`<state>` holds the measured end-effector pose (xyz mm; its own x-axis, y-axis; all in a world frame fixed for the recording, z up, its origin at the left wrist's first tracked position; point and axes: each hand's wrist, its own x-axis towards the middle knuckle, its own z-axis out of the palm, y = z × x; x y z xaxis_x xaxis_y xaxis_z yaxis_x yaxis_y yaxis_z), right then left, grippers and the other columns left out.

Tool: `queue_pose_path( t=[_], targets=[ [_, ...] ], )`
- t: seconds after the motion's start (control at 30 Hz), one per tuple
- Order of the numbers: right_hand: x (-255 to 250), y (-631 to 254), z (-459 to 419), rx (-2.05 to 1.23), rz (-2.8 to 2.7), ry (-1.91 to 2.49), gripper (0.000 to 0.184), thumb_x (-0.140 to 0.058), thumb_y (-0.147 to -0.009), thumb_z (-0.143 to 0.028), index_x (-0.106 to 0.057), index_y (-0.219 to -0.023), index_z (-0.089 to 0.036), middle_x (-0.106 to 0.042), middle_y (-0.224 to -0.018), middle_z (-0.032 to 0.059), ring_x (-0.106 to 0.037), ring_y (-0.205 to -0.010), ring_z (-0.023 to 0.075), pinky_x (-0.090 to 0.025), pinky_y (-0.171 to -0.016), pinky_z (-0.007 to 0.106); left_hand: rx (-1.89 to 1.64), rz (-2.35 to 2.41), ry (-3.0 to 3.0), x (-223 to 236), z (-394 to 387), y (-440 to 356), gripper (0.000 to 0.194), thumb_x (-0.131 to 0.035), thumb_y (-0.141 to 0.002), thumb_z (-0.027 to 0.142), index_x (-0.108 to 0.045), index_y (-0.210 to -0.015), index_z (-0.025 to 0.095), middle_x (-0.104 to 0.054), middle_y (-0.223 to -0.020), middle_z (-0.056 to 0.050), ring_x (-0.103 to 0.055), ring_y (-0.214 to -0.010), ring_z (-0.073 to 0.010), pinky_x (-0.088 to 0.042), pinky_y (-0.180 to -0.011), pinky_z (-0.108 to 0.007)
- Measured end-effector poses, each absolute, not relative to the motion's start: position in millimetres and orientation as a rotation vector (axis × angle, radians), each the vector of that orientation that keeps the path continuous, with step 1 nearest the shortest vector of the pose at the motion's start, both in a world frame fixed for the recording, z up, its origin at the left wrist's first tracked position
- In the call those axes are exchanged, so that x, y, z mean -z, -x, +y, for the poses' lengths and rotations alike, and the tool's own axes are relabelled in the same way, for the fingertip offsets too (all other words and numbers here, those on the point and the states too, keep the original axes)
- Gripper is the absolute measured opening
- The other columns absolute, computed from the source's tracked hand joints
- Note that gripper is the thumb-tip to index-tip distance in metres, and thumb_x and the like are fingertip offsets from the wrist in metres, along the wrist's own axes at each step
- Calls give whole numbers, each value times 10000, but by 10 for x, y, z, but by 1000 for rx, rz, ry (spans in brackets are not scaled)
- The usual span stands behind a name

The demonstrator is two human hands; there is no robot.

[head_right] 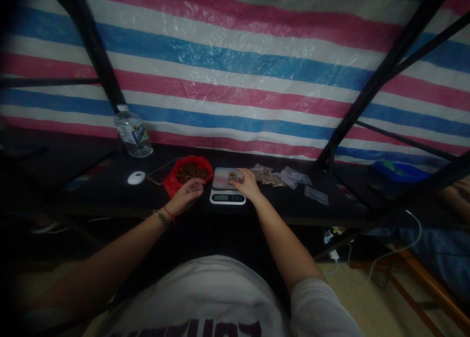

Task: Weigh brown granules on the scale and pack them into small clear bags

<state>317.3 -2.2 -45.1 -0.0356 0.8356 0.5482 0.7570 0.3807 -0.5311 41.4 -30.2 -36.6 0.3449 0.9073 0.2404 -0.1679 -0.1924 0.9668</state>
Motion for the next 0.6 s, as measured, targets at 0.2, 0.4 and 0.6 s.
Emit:
queue_pose_path(
  t=[0.2,0.4,0.6],
  targets=[
    [205,-2912,205,-189,-1937,1346,405,-690,-706,-229,-658,-1108,-189,-664,-1117,94,-589,-1078,245,-419,-997,419,-1109,711,-1447,370,-303,-409,403,-751,-654,339,-613,-994,172,-577,-818,-17,-518,-780,-151,-387,-741,-277],
    [-39,-2308,413,-328,-1952,1215,579,-682,-690,-159,-546,-1253,-179,-655,-1022,62,-607,-919,191,-476,-869,358,-1088,678,-1504,390,-287,-405,396,-734,-681,361,-590,-996,169,-547,-798,-1,-502,-753,-136,-386,-722,-269],
    [-37,-1910,538,-356,-2144,1140,319,-695,-655,-107,-667,-962,-191,-664,-968,42,-601,-889,196,-466,-861,352,-1082,656,-1483,381,-293,-408,378,-735,-675,361,-584,-957,160,-530,-782,2,-486,-735,-132,-375,-697,-261]
  ],
)
